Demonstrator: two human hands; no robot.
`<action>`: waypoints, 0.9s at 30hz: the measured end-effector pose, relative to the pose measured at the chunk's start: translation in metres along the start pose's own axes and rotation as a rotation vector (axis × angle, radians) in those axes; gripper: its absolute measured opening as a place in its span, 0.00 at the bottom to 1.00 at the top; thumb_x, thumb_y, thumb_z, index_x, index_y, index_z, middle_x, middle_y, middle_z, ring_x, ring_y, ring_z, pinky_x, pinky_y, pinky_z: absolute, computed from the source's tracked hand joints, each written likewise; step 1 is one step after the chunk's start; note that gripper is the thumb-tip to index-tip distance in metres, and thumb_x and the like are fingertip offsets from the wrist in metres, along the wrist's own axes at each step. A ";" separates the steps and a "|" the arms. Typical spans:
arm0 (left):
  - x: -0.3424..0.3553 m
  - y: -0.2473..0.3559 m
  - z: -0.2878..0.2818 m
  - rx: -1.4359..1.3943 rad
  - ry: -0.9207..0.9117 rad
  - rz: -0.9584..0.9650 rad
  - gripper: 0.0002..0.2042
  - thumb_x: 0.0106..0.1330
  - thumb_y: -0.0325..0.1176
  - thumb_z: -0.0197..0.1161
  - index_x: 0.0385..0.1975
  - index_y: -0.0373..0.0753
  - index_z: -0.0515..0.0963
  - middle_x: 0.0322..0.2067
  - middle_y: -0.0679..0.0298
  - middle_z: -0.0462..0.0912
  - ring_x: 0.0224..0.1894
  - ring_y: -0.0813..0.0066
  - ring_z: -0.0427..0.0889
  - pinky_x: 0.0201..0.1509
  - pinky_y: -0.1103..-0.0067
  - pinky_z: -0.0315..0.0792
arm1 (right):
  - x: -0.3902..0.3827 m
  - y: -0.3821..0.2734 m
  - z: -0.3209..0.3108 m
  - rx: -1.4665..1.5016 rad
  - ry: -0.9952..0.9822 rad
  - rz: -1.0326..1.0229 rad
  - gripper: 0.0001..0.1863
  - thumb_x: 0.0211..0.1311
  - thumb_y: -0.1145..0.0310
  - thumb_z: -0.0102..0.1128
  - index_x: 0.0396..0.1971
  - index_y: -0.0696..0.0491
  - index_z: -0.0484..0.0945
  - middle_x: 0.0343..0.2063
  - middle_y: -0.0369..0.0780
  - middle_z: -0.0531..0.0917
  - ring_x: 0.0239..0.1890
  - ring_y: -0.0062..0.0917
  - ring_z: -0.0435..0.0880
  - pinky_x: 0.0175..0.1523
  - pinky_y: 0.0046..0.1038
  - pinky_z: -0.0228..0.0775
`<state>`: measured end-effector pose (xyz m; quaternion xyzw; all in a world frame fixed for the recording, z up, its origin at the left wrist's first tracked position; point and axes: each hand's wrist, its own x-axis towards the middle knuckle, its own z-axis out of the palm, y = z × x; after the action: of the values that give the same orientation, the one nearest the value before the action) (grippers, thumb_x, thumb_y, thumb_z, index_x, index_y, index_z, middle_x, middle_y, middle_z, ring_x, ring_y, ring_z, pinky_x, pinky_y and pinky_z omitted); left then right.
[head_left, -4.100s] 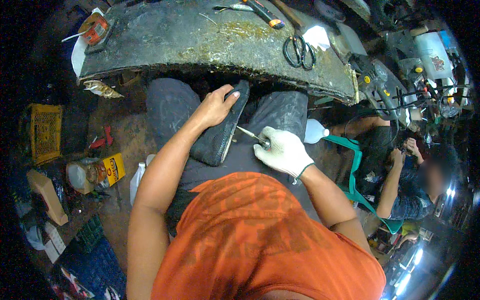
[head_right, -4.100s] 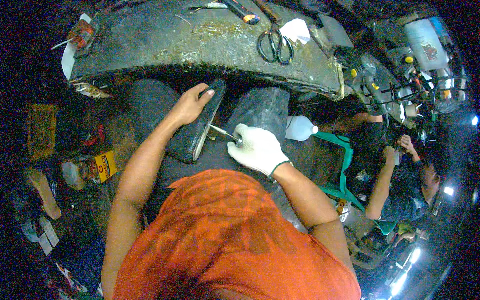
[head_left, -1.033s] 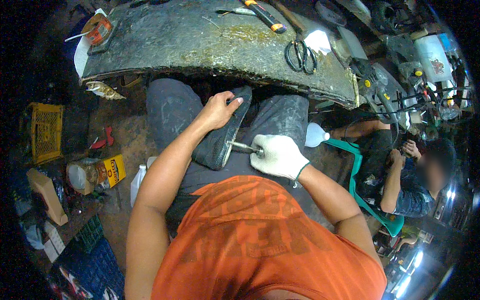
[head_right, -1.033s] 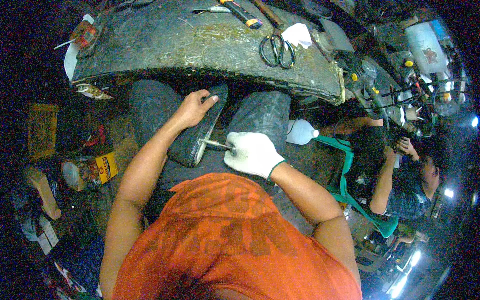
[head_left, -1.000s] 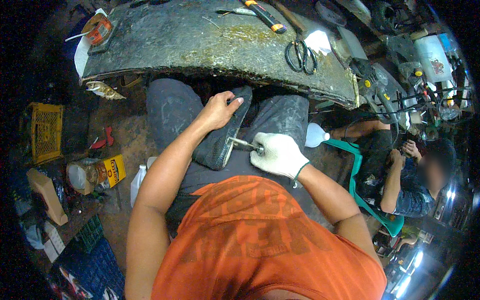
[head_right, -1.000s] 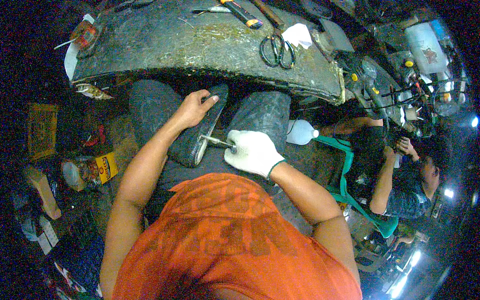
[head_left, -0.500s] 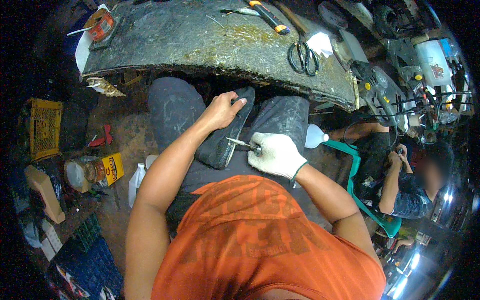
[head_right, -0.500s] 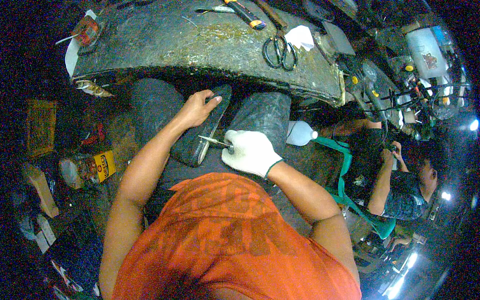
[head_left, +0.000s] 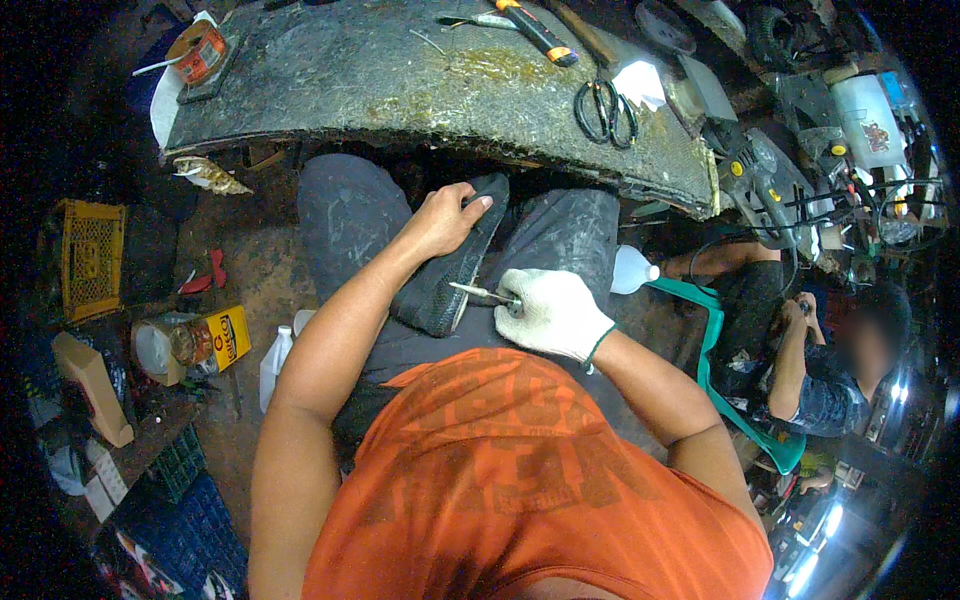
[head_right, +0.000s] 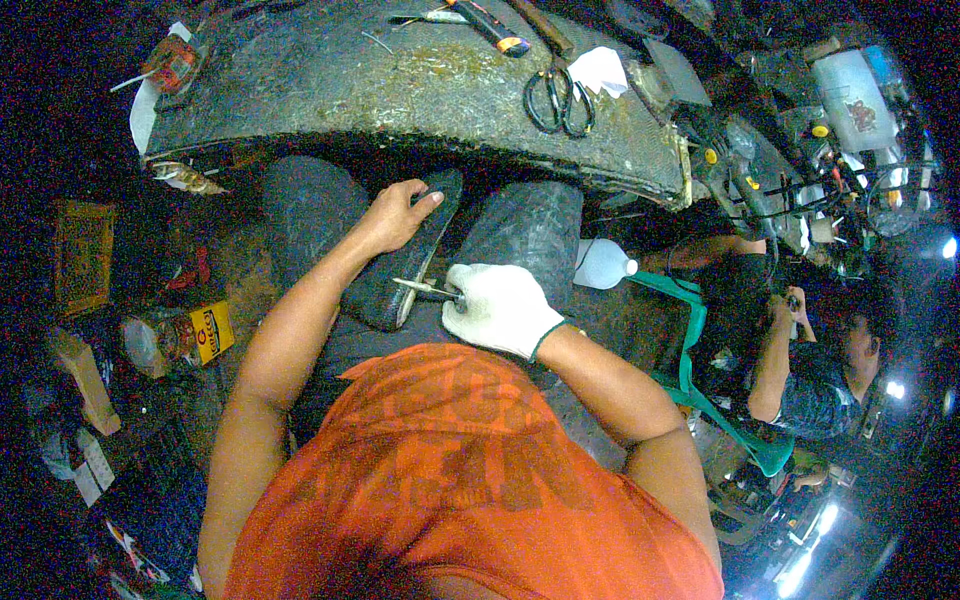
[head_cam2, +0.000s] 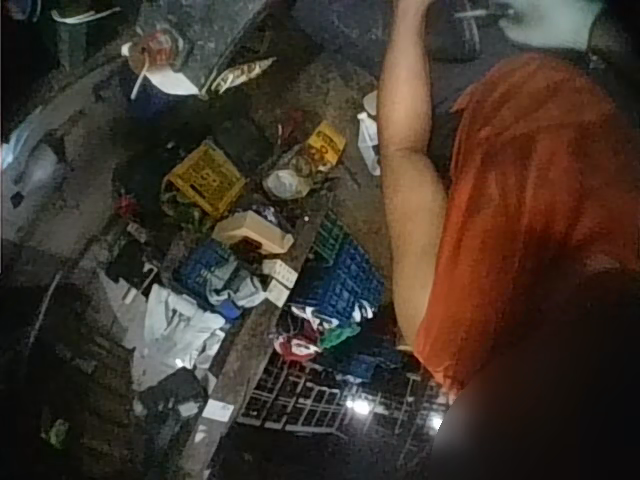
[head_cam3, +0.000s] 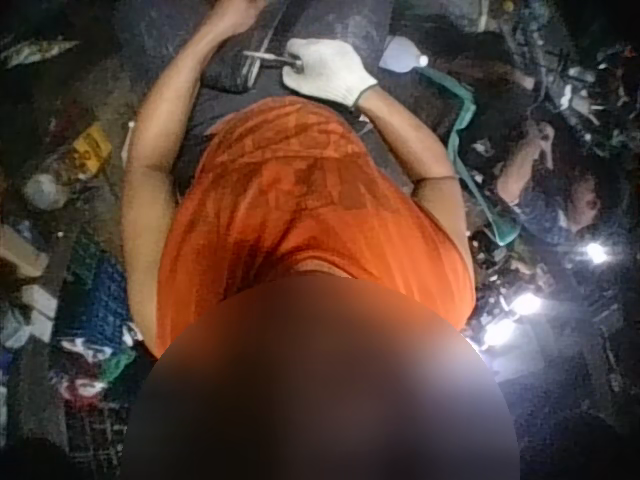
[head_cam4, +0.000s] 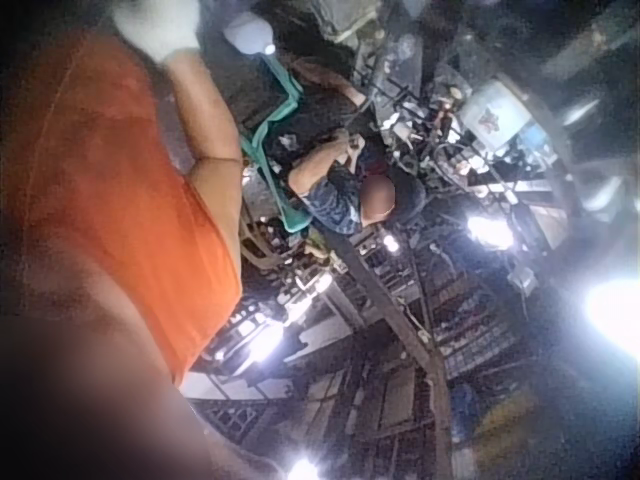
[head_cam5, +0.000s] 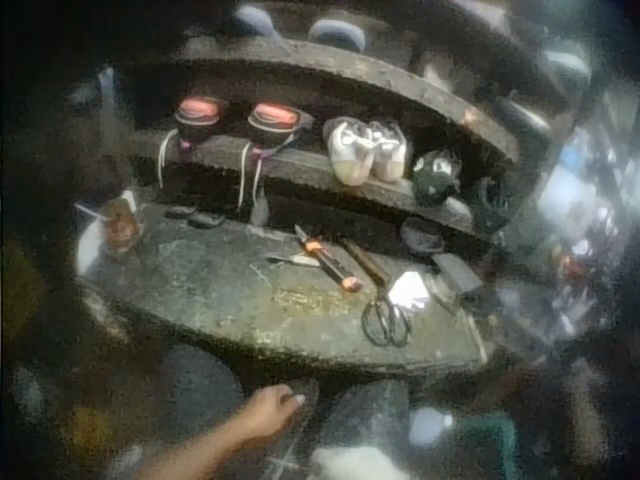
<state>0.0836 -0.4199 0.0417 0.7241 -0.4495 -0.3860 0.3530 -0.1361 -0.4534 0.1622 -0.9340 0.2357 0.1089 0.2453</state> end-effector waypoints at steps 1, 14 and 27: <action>0.000 0.000 0.001 0.006 0.008 0.000 0.25 0.79 0.50 0.64 0.51 0.28 0.85 0.45 0.37 0.89 0.51 0.39 0.90 0.58 0.56 0.80 | -0.001 -0.001 0.000 0.011 0.007 -0.003 0.13 0.60 0.58 0.66 0.36 0.51 0.85 0.29 0.50 0.87 0.34 0.51 0.89 0.42 0.48 0.81; 0.002 -0.007 0.000 -0.047 0.029 0.017 0.23 0.78 0.48 0.65 0.47 0.27 0.85 0.42 0.37 0.89 0.49 0.37 0.90 0.56 0.56 0.80 | -0.007 -0.012 0.004 0.090 0.017 -0.026 0.14 0.60 0.57 0.64 0.36 0.53 0.83 0.29 0.51 0.87 0.34 0.52 0.89 0.42 0.50 0.83; 0.003 -0.012 -0.008 -0.319 0.011 0.079 0.21 0.84 0.48 0.61 0.45 0.32 0.85 0.33 0.63 0.86 0.36 0.79 0.79 0.44 0.72 0.76 | 0.009 -0.005 0.004 0.141 0.038 0.221 0.16 0.61 0.56 0.63 0.39 0.53 0.84 0.34 0.53 0.89 0.39 0.54 0.89 0.47 0.50 0.82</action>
<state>0.0959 -0.4172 0.0340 0.6429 -0.4086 -0.4344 0.4807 -0.1264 -0.4506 0.1577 -0.8847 0.3489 0.1004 0.2923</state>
